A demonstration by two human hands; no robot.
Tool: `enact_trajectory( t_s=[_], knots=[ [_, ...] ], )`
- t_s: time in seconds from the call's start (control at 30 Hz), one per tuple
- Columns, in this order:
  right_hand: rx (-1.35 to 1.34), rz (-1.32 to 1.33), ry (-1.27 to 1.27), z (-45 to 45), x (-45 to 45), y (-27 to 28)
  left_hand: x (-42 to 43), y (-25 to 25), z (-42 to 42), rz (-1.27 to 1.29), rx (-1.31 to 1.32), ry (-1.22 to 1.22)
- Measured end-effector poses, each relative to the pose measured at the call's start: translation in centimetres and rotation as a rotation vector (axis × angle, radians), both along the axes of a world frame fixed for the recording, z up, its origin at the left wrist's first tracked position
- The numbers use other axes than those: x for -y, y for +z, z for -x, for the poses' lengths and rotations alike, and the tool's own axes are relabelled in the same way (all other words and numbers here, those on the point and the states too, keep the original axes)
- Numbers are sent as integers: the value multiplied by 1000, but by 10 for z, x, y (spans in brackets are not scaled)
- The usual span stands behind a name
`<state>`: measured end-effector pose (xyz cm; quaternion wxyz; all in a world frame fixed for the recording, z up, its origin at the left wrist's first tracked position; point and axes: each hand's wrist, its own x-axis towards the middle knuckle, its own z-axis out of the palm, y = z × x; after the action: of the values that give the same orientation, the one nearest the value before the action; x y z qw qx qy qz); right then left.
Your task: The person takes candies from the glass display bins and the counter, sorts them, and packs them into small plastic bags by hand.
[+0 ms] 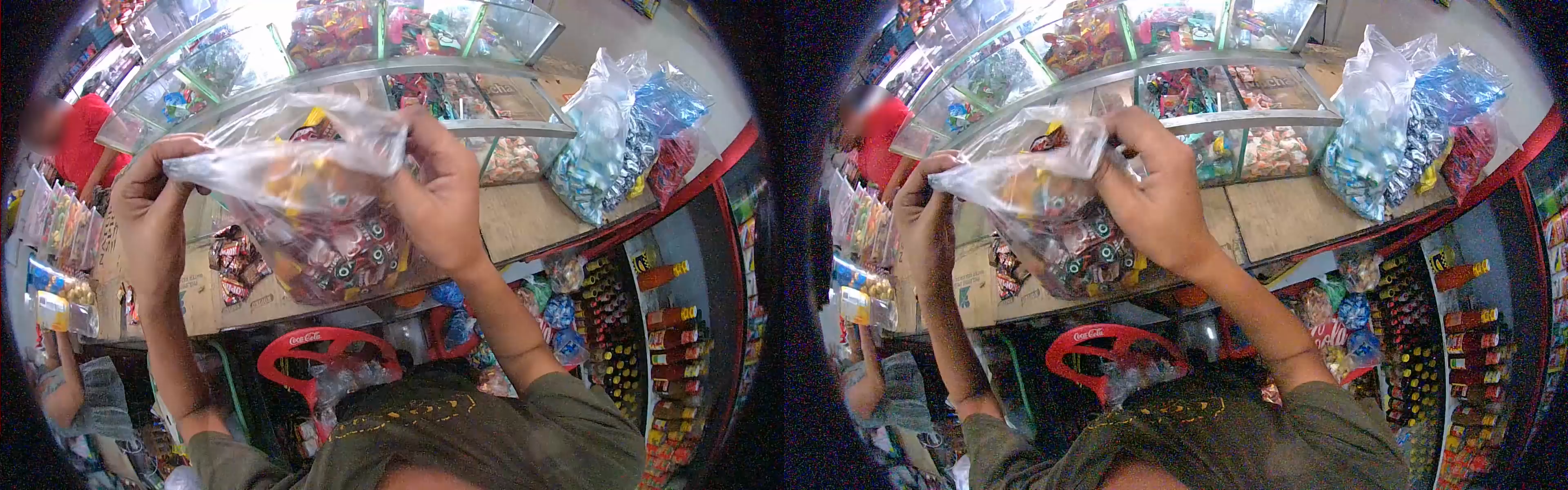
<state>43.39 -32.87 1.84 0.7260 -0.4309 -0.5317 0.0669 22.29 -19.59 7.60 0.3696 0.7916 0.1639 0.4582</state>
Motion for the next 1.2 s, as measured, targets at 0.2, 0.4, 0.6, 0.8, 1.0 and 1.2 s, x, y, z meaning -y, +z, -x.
enact_trajectory(
  t_s=[0.2,0.4,0.6,0.8,1.0,1.2],
  knots=[
    [-91,-331,195,8,23,25,24,8,31,91,340,-163],
    [-315,-278,537,44,57,28,62,13,64,114,292,-196],
    [-392,195,709,57,100,-10,131,-45,87,297,213,-35],
    [-828,496,808,82,108,-75,183,-115,100,765,244,28],
    [-182,559,328,115,114,-145,208,-189,101,1036,278,139],
    [289,620,460,130,137,-172,230,-223,112,1019,152,210]
  ],
)
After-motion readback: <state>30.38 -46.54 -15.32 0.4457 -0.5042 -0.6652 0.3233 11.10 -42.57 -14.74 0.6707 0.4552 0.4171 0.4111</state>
